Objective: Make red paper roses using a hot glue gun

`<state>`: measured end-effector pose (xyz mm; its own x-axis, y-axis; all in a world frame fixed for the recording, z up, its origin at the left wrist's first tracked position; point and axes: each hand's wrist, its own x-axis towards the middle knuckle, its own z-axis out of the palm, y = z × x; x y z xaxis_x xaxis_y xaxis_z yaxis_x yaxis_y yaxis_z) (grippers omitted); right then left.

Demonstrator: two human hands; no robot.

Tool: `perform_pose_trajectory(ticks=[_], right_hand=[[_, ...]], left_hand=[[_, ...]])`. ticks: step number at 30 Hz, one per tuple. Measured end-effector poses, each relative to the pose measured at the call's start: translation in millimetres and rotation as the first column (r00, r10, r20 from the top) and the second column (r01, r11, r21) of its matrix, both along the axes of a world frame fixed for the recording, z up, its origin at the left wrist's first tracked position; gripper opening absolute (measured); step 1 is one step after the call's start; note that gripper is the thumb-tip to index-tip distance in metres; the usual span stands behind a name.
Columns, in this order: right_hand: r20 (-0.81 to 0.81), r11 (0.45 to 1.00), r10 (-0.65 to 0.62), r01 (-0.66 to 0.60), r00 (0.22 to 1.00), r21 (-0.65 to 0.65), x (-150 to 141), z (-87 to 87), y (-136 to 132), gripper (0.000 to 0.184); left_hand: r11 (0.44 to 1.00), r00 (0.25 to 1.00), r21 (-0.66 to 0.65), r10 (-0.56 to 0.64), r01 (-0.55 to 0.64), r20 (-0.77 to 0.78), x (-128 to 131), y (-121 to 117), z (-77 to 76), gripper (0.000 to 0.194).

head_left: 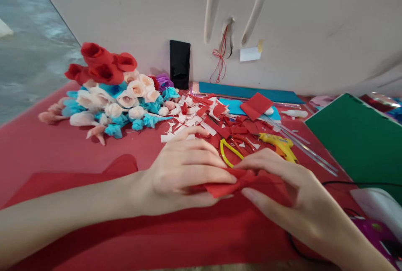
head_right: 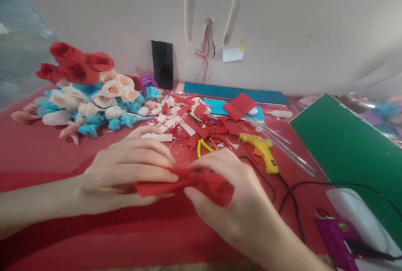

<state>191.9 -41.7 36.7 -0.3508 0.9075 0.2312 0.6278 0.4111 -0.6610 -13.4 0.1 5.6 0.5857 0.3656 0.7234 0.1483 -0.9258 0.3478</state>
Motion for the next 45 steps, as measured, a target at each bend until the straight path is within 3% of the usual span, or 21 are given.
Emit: perform_pose_trajectory(ticks=[8, 10, 12, 15, 18, 21, 27, 35, 41, 45], right_hand=[[-0.146, 0.95, -0.046, -0.002, 0.988, -0.313, -5, -0.6, 1, 0.005], [-0.2, 0.929, -0.078, -0.001, 0.977, -0.369, -5, -2.1, 2, 0.007], [-0.298, 0.91, -0.099, -0.035, 0.95, -0.413, -6, -5.2, 1, 0.008], [-0.496, 0.849, -0.164, -0.134, 0.853, -0.511, -6, -13.0, -1, 0.008], [-0.623, 0.784, -0.286, -0.197, 0.728, -0.589, -7, -21.2, -5, 0.009], [-0.691, 0.785, -0.319, -0.227, 0.648, -0.576, -12, -25.8, -6, 0.008], [-0.773, 0.771, -0.322, -0.323, 0.546, -0.549, -23, -28.9, -6, 0.011], [-0.746, 0.767, -0.366, -0.273, 0.556, -0.58, -26, -33.1, -7, 0.007], [-0.748, 0.773, -0.381, -0.257, 0.544, -0.58, -28, -32.9, -6, 0.01], [-0.758, 0.751, -0.399, -0.29, 0.516, -0.593, -28, -32.7, -6, 0.009]], left_hand=[[0.999, 1.0, -0.047, -0.023, 0.022, -0.014, 2, 0, 1.0, 0.011], [0.993, 1.0, -0.117, -0.008, 0.009, 0.008, 2, -1, 0.6, 0.026], [0.959, 0.997, -0.283, -0.006, 0.027, 0.073, 2, -2, -0.3, 0.055], [0.834, 0.98, -0.542, 0.011, 0.1, 0.199, 3, -4, -1.4, 0.085], [0.773, 0.983, -0.63, 0.047, 0.076, 0.177, 5, -4, -1.3, 0.059], [0.764, 0.986, -0.641, 0.034, 0.079, 0.162, 8, -5, -0.1, 0.028], [0.726, 0.984, -0.685, 0.071, 0.062, 0.164, 11, -9, 0.8, 0.015], [0.664, 0.98, -0.745, 0.092, 0.071, 0.176, 13, -10, 1.5, 0.002], [0.6, 0.975, -0.789, 0.065, 0.133, 0.213, 14, -12, -0.6, 0.007], [0.593, 0.974, -0.794, 0.066, 0.135, 0.215, 14, -13, -1.4, 0.01]])
